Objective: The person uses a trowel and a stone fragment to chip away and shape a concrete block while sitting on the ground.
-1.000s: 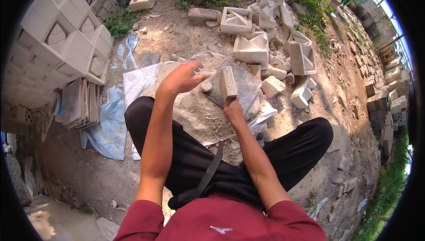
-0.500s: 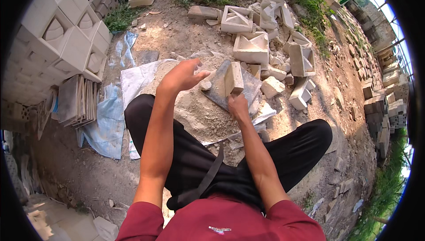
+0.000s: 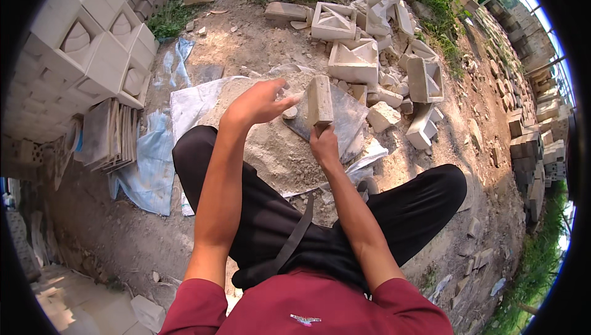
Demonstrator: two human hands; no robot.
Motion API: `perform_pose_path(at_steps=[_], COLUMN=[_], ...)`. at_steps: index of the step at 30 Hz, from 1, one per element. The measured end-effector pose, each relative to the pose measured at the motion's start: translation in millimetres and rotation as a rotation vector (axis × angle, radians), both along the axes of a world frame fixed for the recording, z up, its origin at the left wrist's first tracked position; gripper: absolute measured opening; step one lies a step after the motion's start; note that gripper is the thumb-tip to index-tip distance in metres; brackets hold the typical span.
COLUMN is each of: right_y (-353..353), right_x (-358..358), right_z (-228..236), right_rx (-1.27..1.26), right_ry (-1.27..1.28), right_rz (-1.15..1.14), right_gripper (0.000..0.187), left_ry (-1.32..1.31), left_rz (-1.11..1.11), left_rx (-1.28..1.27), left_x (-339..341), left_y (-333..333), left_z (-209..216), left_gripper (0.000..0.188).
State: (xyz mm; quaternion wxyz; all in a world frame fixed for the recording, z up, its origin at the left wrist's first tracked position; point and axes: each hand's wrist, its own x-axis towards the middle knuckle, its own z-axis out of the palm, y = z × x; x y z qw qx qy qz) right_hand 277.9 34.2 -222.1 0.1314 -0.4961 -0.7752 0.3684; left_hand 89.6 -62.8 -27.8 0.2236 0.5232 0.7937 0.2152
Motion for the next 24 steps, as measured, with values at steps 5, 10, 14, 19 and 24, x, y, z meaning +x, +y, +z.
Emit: perform_pose_path(at_steps=[5, 10, 14, 19, 24], right_y=[-9, -10, -31, -27, -31], right_x=[20, 21, 38, 34, 42], right_z=[-21, 15, -11, -14, 4], right_rx=[0.037, -0.016, 0.066, -0.044, 0.003], right_ry=[-0.090, -0.133, -0.132, -0.126, -0.051], right_rz=[0.056, 0.068, 0.087, 0.095, 0.106], right_gripper=[0.054, 0.053, 0.057, 0.055, 0.053], left_ry=[-0.008, -0.015, -0.053, -0.015, -0.047], left_rz=[-0.026, 0.012, -0.052, -0.017, -0.037], left_rx=[-0.039, -0.054, -0.016, -0.010, 0.023], left_x=[-5, -1, 5, 1, 6], left_y=[7, 4, 11, 15, 9], left_z=[-3, 2, 6, -1, 0], left_gripper=[0.057, 0.057, 0.057, 0.056, 0.056])
